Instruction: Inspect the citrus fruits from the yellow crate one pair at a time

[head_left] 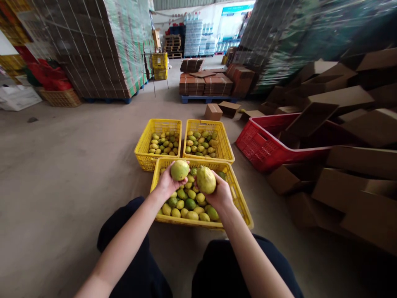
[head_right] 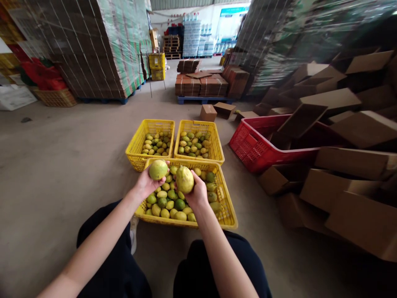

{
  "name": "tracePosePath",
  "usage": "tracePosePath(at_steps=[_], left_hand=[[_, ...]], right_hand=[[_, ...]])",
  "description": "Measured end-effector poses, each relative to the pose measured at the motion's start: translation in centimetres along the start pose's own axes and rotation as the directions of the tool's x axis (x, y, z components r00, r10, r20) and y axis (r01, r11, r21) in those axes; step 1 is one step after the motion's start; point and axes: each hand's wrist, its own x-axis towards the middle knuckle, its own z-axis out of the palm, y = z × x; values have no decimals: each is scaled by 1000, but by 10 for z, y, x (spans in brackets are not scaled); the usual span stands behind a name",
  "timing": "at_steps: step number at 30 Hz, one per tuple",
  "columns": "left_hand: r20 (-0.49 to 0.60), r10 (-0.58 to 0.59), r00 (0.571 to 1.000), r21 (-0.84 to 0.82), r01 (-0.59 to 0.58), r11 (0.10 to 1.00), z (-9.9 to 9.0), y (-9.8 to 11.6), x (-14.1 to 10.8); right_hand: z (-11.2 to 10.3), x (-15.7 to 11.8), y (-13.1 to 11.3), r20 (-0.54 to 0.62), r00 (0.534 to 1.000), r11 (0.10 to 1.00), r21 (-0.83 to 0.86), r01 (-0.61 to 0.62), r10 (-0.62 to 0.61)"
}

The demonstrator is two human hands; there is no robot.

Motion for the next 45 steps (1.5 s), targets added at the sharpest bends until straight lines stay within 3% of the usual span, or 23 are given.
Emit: tracePosePath(at_steps=[5, 9, 16, 20, 24, 27, 33, 39, 45], left_hand=[[18, 12, 1000, 62, -13, 998, 2, 3, -5], [-35, 37, 999, 58, -35, 998, 5, 6, -9], [-147, -129, 981, -221, 95, 971, -2, 4, -2], [-118, -77, 990, -188, 54, 981, -2, 3, -1], [-181, 14, 983, -137, -39, 990, 2, 3, -3], [-228, 10, 974, -155, -47, 987, 1, 4, -3], [-235, -89, 968, -330, 6, 944, -8, 1, 3], [-231, 17, 973, -267, -80, 960, -8, 1, 5], [-173, -51, 984, -295, -2, 956, -1, 6, 0]], right_hand=[[4, -3, 4, -19, 1000, 998, -67, 4, -5], [7, -8, 2, -29, 999, 994, -104, 21, -24], [5, -5, 2, -57, 994, 994, -63, -92, 88], [7, -5, 3, -66, 987, 988, -51, -147, 143], [8, -6, 1, -107, 991, 995, -31, -90, 86], [5, -5, 0, -133, 985, 994, 38, -106, 110], [-4, 3, 2, -134, 969, 973, 130, -190, 207], [-9, 7, 2, -61, 986, 988, 23, -153, 154], [-3, 2, -1, -81, 986, 989, 45, -139, 142]])
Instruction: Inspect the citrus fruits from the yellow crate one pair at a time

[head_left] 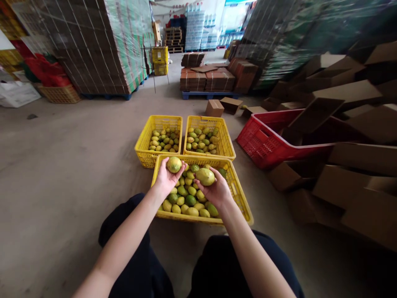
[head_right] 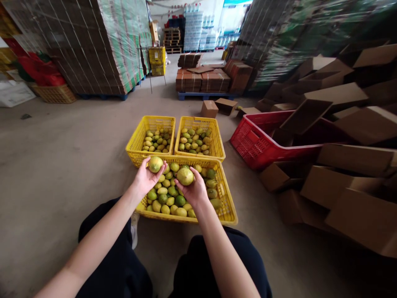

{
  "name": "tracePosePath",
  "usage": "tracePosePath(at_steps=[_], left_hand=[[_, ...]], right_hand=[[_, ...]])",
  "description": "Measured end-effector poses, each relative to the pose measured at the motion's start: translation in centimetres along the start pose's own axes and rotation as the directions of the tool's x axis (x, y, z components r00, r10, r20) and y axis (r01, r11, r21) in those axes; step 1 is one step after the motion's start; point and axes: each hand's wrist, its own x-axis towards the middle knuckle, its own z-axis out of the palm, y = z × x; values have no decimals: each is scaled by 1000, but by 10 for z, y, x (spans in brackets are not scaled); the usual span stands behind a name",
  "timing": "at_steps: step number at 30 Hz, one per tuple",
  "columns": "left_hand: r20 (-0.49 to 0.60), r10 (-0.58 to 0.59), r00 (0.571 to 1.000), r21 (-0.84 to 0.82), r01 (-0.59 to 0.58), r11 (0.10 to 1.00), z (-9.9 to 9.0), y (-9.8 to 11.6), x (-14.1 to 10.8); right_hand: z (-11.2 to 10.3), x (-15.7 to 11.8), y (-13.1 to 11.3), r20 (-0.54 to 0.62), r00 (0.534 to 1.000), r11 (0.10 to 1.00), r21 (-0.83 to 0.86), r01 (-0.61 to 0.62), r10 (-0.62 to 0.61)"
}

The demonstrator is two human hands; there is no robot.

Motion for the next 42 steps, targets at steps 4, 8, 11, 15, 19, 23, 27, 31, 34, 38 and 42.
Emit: tracePosePath(at_steps=[4, 8, 11, 15, 19, 23, 27, 31, 34, 38, 42], left_hand=[[-5, -59, 998, 11, 59, 998, 2, -2, -2], [12, -83, 996, 4, 83, 997, 1, -2, -2], [43, -80, 996, 31, 79, 996, -1, -3, 0], [43, 81, 996, 234, -88, 968, -5, -7, 5], [328, 413, 850, 550, -527, 648, -12, -11, 7], [709, 529, 465, 555, -831, -14, -15, -10, 1], [877, 423, 228, 369, -884, -287, -13, -11, -6], [911, 372, 179, 303, -902, -308, -12, -14, -8], [912, 366, 185, 302, -906, -296, -13, -15, -8], [899, 382, 212, 319, -917, -242, -15, -15, -6], [872, 414, 262, 352, -923, -157, -16, -15, -4]], right_hand=[[7, -4, 0, -104, 994, 999, 38, -29, 33], [9, -6, -2, -135, 990, 999, 11, -47, 48], [8, -4, 0, -112, 994, 1000, 0, -19, 19], [3, 1, 6, -28, 990, 982, -130, 135, -140], [-4, 5, 11, 117, 758, 629, -485, 608, -642], [-7, 0, 11, 452, 307, -108, -688, 717, -838], [-6, -6, 11, 623, 103, -402, -612, 681, -775], [-4, -8, 13, 661, 35, -454, -552, 699, -749], [-3, -9, 13, 672, -3, -477, -523, 706, -741], [-5, -8, 14, 671, -7, -462, -502, 731, -741], [-9, -4, 18, 642, 52, -366, -500, 785, -765]])
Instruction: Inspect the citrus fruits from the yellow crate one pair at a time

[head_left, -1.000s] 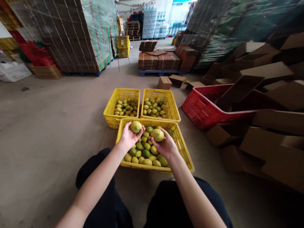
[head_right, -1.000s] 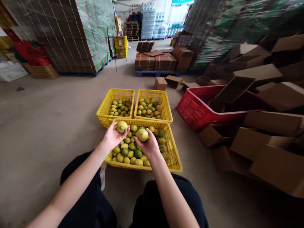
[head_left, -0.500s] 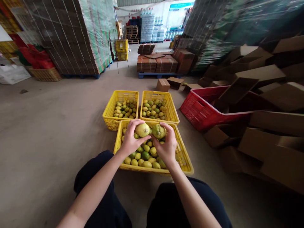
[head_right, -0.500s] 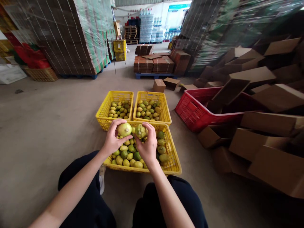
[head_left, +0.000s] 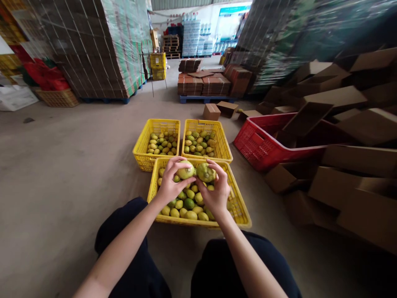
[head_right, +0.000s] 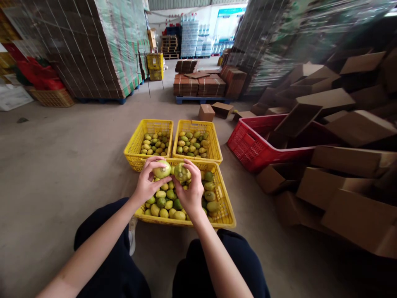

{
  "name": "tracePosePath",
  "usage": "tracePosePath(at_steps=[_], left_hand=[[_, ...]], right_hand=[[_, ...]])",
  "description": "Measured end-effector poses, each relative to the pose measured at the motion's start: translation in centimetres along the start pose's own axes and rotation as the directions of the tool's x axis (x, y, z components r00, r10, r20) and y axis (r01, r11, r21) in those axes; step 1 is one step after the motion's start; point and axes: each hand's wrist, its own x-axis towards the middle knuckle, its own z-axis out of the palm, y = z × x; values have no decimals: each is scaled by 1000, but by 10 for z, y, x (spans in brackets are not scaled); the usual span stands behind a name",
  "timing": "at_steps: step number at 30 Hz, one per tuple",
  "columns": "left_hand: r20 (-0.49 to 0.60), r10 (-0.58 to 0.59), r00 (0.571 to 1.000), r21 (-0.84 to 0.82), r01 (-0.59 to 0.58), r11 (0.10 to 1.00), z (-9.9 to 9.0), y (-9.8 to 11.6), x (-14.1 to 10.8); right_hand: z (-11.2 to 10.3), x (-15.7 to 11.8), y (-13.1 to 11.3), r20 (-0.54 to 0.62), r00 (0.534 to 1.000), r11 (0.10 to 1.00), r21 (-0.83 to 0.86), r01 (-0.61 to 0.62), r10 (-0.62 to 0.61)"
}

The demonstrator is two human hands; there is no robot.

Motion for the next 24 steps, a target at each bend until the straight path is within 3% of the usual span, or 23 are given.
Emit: tracePosePath(at_steps=[12, 18, 21, 24], left_hand=[[-9, -253, 968, -343, 234, 910, 2, -1, 3], [0, -373, 928, -432, 336, 837, 1, 5, 5], [35, -546, 837, -520, 482, 705, 1, 6, 6], [141, -717, 682, -640, 615, 460, 1, 5, 9]], right_hand=[[3, -4, 4, 15, 998, 997, 54, -62, 61], [3, -2, 1, 12, 991, 986, 96, -133, 132], [2, 3, -4, 46, 943, 917, 222, -332, 330], [3, 7, -7, 147, 781, 692, 385, -610, 607]])
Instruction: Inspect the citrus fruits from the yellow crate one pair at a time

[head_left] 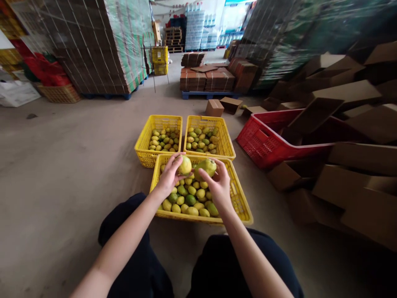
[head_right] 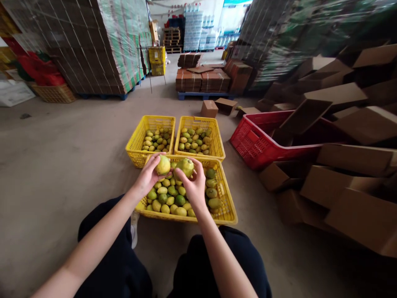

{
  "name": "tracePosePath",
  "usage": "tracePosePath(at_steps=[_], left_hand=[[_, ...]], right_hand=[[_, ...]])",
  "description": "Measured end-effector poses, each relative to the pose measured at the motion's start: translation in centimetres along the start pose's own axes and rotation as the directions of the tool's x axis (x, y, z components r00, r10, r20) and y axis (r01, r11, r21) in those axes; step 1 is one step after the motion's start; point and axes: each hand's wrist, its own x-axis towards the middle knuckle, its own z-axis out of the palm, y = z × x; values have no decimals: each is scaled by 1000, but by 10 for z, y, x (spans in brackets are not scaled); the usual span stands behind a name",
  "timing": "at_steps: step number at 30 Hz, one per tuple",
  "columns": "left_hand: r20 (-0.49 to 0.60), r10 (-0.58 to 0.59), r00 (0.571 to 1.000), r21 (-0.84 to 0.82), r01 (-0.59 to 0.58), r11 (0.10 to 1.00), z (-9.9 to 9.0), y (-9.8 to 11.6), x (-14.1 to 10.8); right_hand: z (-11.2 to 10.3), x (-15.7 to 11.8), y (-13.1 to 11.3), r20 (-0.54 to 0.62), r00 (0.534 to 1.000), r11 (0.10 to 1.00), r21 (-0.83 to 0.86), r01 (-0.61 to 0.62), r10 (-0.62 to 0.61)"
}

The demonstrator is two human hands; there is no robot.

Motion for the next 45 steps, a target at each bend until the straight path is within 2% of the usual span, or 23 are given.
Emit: tracePosePath(at_steps=[3, 6, 8, 10, 12, 14, 18, 20, 23, 26, 29, 31, 34, 39, 42, 45], left_hand=[[-111, -153, 982, -144, 136, 980, 0, 1, 5], [-214, -329, 920, -258, 271, 927, -2, 3, 9], [-212, -436, 875, -335, 354, 873, -3, 4, 10], [-175, -503, 847, -421, 397, 815, -4, 4, 10], [-147, -526, 838, -492, 400, 774, -4, 2, 10], [-145, -519, 842, -512, 385, 768, -4, -1, 11], [-126, -519, 846, -445, 419, 791, -4, -7, 15], [-133, -543, 829, -433, 444, 784, -3, -8, 16], [-198, -532, 824, -453, 404, 795, -2, -6, 16], [-197, -504, 841, -512, 350, 784, -5, -3, 15], [-134, -516, 846, -591, 350, 727, -11, -2, 14], [-154, -505, 849, -603, 324, 729, -13, -2, 15], [-208, -485, 849, -588, 288, 756, -14, -5, 17], [-208, -449, 869, -548, 276, 789, -7, -6, 16], [-257, -401, 879, -496, 236, 836, -3, -2, 13], [-228, -432, 873, -513, 269, 815, -2, 2, 11]], right_hand=[[2, 2, -2, 12, 961, 939, 208, -272, 276], [5, 4, -2, 158, 870, 798, 349, -491, 466], [6, 6, 0, 218, 789, 703, 363, -612, 574], [7, 7, 2, 212, 721, 635, 355, -686, 660], [7, 7, 4, 201, 685, 598, 359, -717, 700], [7, 8, 4, 181, 684, 589, 386, -710, 706], [5, 10, 1, 128, 699, 586, 451, -673, 704], [3, 12, 0, 115, 669, 549, 479, -685, 734], [-1, 14, 3, 111, 623, 490, 518, -702, 775], [-2, 16, 9, 128, 619, 467, 544, -697, 775], [-2, 17, 13, 78, 608, 479, 540, -692, 790], [-2, 17, 14, 56, 604, 488, 532, -692, 795], [-1, 16, 14, 94, 604, 480, 517, -709, 792], [3, 13, 4, 161, 575, 450, 469, -760, 802], [5, 12, -4, 133, 606, 490, 465, -737, 785], [4, 11, -8, 102, 643, 521, 499, -693, 759]])
